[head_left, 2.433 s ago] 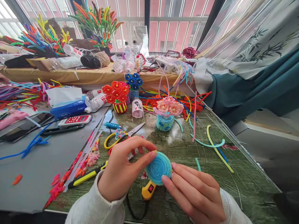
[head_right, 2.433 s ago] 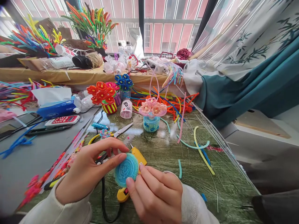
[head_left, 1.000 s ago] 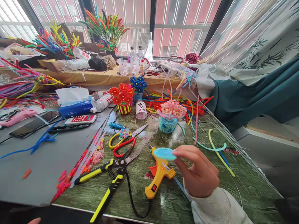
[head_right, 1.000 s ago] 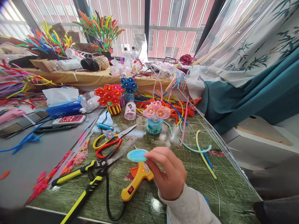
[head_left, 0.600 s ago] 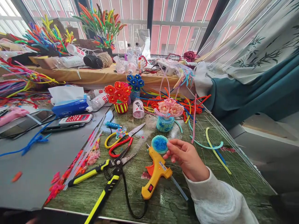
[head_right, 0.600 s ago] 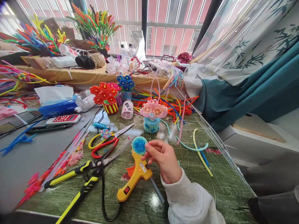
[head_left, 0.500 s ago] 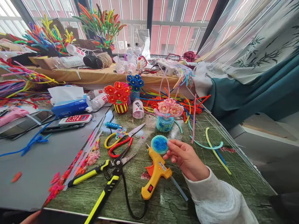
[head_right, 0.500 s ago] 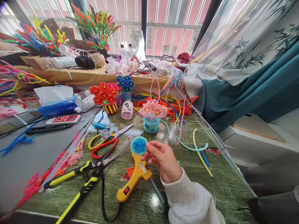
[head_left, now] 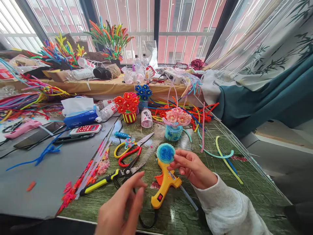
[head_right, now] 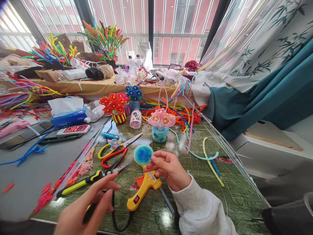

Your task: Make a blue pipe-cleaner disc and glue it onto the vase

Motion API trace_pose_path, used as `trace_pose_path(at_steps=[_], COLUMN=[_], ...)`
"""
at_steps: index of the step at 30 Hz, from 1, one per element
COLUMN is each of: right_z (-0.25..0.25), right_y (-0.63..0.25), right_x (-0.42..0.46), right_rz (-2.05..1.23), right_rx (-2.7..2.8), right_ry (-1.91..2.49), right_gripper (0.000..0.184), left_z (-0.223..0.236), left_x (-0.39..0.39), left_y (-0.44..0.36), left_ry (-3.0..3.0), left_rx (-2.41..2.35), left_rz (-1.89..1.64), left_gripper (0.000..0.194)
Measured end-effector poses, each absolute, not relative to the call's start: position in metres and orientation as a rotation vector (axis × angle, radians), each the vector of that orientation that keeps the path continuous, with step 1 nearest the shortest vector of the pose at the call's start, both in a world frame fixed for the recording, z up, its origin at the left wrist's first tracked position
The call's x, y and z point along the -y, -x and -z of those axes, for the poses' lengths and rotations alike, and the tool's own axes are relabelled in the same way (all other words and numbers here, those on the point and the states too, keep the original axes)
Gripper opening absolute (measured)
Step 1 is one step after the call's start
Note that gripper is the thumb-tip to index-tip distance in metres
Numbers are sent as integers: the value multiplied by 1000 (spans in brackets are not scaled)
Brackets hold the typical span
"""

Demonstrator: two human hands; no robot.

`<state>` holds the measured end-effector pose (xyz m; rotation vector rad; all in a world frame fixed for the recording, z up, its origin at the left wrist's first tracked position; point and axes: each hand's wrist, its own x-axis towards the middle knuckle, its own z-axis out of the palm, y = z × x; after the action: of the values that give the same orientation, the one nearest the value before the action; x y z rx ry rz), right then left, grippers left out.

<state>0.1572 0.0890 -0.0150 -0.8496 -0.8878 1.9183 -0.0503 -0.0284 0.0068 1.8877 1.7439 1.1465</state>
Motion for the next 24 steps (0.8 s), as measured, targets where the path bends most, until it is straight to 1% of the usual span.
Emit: trace_pose_path(at_steps=[2, 5, 9, 13, 17, 24], right_z=[15, 17, 19, 20, 22, 26], right_y=[-157, -157, -157, -157, -157, -157], right_x=[-90, -91, -91, -89, -89, -89], right_rz=[-1945, -1971, -2002, -2019, -2005, -2009], right_rx=[914, 956, 1022, 1090, 1127, 1190], right_ry=[830, 815, 800, 774, 756, 718], right_gripper=[33, 35, 37, 37, 32, 30], left_z=[-12, -14, -8, -4, -4, -4], left_x=[5, -23, -37, -36, -35, -35], left_y=[31, 13, 10, 11, 10, 6], left_ry=[-1712, -1384, -1098, -1057, -1105, -1068], left_rx=[-1711, -1496, -1289, -1265, -1260, -1236], left_rz=[-1121, -1209, -1272, -1273, -1270, -1284], left_gripper=[30, 33, 31, 28, 36, 31])
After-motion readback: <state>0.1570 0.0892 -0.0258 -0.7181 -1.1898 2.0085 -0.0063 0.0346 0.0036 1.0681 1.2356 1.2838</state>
